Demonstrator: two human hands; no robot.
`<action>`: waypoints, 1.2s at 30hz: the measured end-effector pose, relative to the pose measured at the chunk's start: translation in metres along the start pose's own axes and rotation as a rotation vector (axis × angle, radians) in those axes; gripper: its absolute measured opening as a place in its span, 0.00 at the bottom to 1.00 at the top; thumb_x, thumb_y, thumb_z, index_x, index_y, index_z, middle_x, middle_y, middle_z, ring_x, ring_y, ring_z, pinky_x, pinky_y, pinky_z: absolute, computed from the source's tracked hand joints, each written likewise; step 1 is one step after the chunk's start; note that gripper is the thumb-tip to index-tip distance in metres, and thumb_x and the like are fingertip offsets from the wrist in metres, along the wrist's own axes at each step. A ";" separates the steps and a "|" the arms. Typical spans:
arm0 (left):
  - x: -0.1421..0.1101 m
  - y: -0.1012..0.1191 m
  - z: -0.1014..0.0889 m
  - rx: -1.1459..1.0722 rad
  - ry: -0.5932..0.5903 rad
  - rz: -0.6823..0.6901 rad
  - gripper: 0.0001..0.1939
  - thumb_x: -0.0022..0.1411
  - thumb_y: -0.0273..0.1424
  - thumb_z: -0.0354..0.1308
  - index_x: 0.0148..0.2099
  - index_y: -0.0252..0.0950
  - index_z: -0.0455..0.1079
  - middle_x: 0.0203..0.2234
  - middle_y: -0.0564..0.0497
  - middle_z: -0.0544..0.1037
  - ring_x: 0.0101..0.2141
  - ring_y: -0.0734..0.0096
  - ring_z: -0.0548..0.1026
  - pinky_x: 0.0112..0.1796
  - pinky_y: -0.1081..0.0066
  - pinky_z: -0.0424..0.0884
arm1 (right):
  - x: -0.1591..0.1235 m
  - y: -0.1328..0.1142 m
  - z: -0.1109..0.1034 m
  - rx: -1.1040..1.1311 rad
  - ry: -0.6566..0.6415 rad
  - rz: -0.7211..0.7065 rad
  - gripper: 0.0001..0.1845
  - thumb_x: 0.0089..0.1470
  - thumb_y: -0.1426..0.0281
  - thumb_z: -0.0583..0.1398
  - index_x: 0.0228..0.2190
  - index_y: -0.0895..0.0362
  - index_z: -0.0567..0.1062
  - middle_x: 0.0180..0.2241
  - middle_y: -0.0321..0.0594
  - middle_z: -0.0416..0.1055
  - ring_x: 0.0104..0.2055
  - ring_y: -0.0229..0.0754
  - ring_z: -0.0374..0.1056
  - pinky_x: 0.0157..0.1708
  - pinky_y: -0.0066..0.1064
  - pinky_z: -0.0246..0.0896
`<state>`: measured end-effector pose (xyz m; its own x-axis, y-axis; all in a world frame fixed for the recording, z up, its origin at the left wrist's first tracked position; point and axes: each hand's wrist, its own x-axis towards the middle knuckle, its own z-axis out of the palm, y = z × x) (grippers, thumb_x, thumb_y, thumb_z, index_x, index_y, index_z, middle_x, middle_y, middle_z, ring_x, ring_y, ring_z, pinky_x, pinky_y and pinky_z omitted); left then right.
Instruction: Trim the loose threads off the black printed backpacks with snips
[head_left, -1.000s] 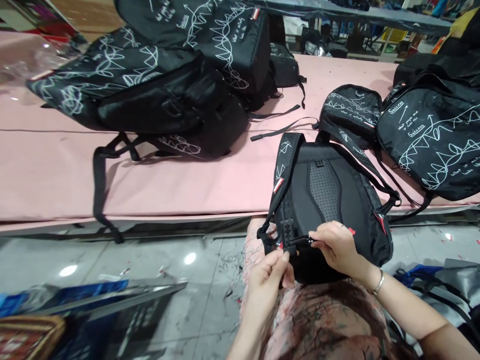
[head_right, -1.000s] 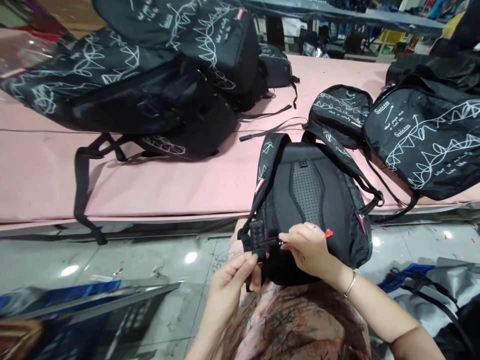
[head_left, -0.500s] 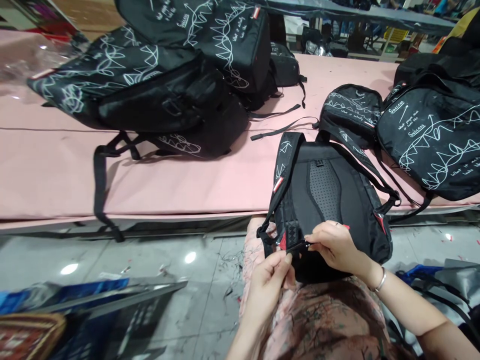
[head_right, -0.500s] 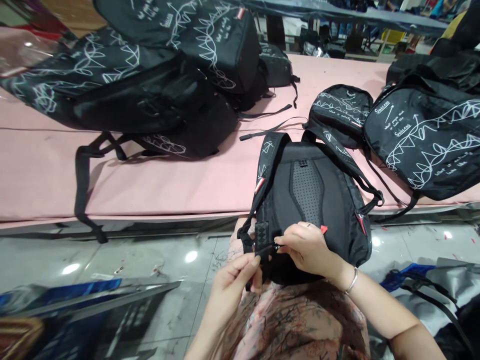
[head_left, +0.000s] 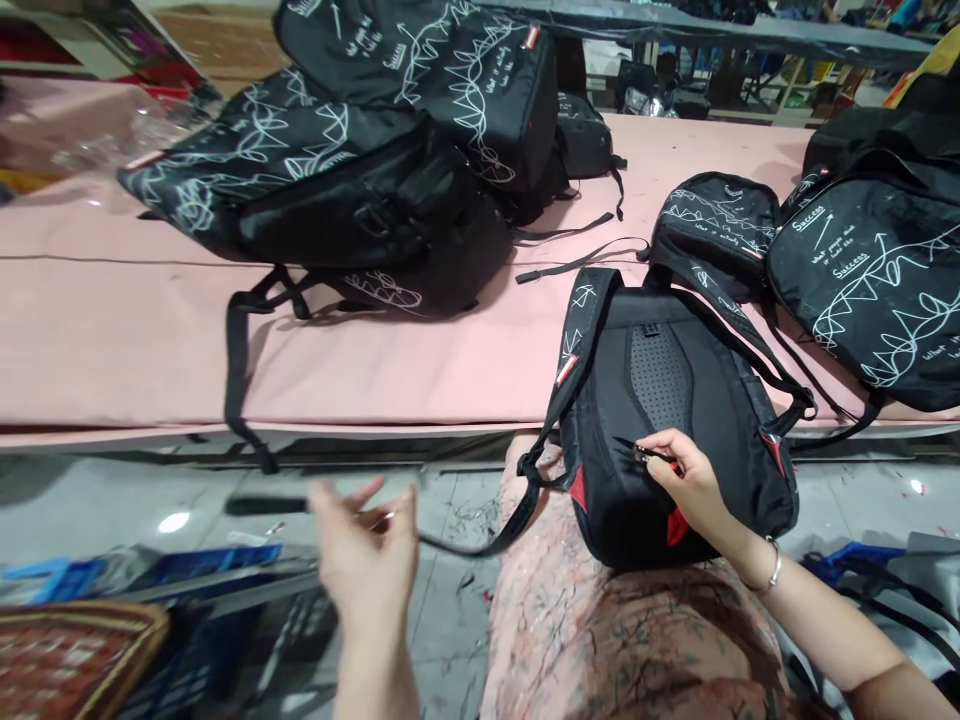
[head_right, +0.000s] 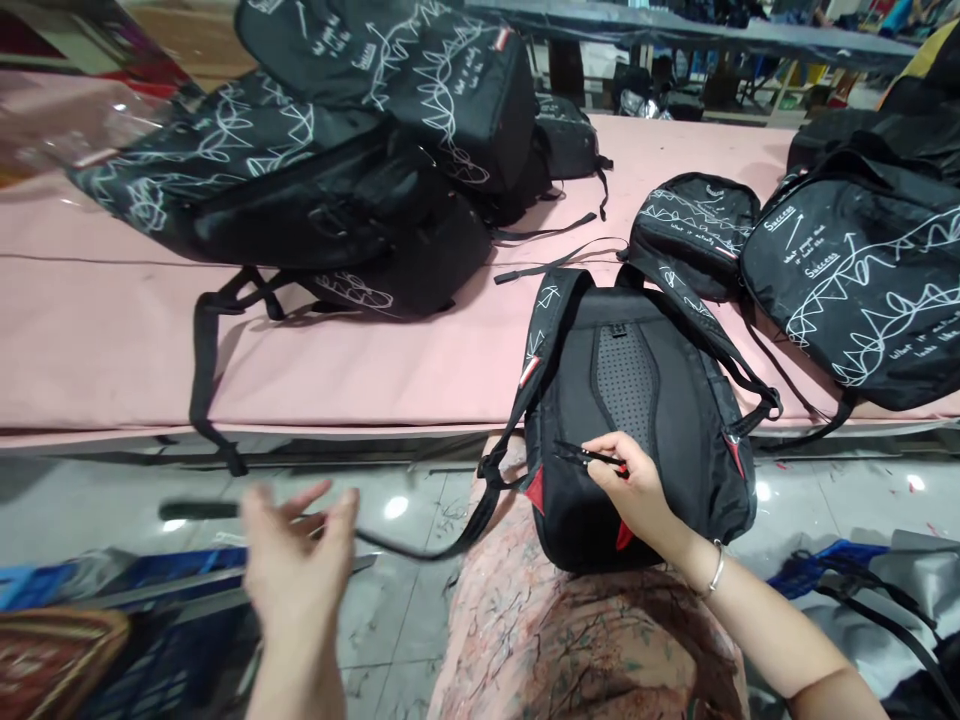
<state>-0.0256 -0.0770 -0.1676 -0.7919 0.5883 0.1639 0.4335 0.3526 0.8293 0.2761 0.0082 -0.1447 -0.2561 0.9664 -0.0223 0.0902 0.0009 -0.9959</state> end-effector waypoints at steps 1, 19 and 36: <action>-0.001 -0.003 0.008 0.071 -0.092 0.016 0.29 0.51 0.42 0.57 0.54 0.39 0.61 0.42 0.45 0.75 0.30 0.68 0.74 0.33 0.68 0.69 | 0.001 0.001 0.004 0.012 -0.018 0.030 0.08 0.49 0.68 0.57 0.34 0.55 0.72 0.33 0.37 0.71 0.36 0.39 0.66 0.39 0.31 0.60; -0.041 0.058 0.083 -0.656 -0.415 -0.299 0.21 0.45 0.45 0.63 0.36 0.33 0.75 0.28 0.49 0.78 0.28 0.69 0.74 0.31 0.72 0.69 | 0.022 -0.003 0.064 0.233 -0.169 0.168 0.16 0.45 0.57 0.60 0.31 0.58 0.73 0.21 0.33 0.62 0.26 0.37 0.59 0.26 0.28 0.54; -0.039 0.050 0.054 -0.062 -0.515 0.580 0.12 0.57 0.36 0.56 0.42 0.42 0.75 0.34 0.48 0.77 0.37 0.65 0.73 0.40 0.66 0.70 | 0.015 0.032 0.087 0.133 -0.128 0.212 0.12 0.40 0.62 0.60 0.20 0.56 0.64 0.16 0.27 0.51 0.19 0.31 0.45 0.19 0.25 0.42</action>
<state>0.0504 -0.0435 -0.1614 -0.1399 0.9356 0.3240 0.6808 -0.1467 0.7176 0.1913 0.0007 -0.1845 -0.3649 0.9012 -0.2339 0.0295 -0.2399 -0.9703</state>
